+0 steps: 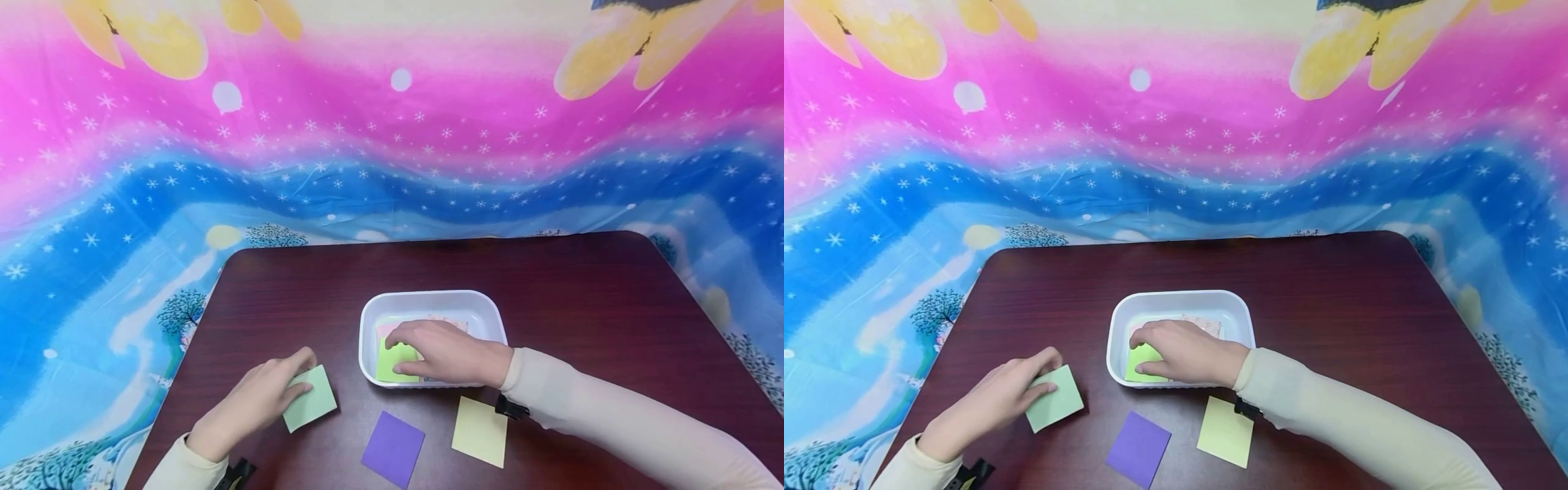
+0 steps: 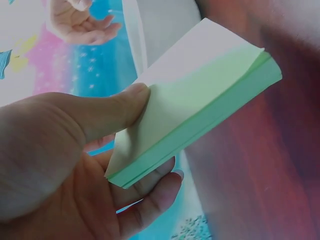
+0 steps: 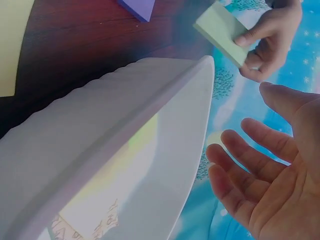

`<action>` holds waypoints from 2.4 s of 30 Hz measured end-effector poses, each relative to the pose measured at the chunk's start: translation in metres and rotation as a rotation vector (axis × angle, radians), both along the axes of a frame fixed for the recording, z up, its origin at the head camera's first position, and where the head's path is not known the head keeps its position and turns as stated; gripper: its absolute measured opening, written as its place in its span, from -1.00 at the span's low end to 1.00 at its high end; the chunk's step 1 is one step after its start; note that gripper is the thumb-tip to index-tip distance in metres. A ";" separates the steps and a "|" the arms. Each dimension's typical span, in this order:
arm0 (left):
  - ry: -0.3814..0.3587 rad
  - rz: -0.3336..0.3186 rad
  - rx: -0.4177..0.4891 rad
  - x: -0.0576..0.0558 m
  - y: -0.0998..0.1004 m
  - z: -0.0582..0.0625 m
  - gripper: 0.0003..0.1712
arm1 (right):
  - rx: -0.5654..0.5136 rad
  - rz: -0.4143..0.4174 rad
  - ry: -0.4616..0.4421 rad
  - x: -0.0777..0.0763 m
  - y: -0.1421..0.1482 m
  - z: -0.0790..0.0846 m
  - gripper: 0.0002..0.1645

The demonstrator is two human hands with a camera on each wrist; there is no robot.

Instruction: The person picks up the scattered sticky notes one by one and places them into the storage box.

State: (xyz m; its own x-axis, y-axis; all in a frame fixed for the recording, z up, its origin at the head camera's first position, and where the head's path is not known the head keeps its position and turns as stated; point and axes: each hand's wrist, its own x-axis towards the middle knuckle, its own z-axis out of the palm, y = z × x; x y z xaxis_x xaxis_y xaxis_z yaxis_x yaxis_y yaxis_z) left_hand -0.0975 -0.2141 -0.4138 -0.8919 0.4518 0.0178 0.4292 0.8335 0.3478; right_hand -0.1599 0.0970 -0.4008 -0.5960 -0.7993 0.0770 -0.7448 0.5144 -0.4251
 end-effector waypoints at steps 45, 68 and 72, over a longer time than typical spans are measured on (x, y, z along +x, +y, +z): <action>0.164 -0.046 0.063 -0.034 0.029 0.052 -0.69 | -0.003 -0.087 -0.013 0.000 0.027 0.010 -0.52; 0.094 -0.167 0.145 -0.052 0.067 0.051 -0.70 | -0.025 -0.159 0.010 -0.002 0.060 0.009 -0.53; 0.077 -0.187 0.143 -0.056 0.074 0.052 -0.71 | -0.019 -0.172 0.000 -0.003 0.063 0.009 -0.51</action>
State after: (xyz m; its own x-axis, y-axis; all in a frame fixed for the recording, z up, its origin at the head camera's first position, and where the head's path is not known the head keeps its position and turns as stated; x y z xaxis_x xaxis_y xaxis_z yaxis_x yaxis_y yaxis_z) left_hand -0.1532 -0.1405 -0.3619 -0.7866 0.5968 0.1581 0.6012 0.6820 0.4165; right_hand -0.1633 0.1599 -0.3923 -0.7241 -0.6837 0.0913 -0.6462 0.6261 -0.4365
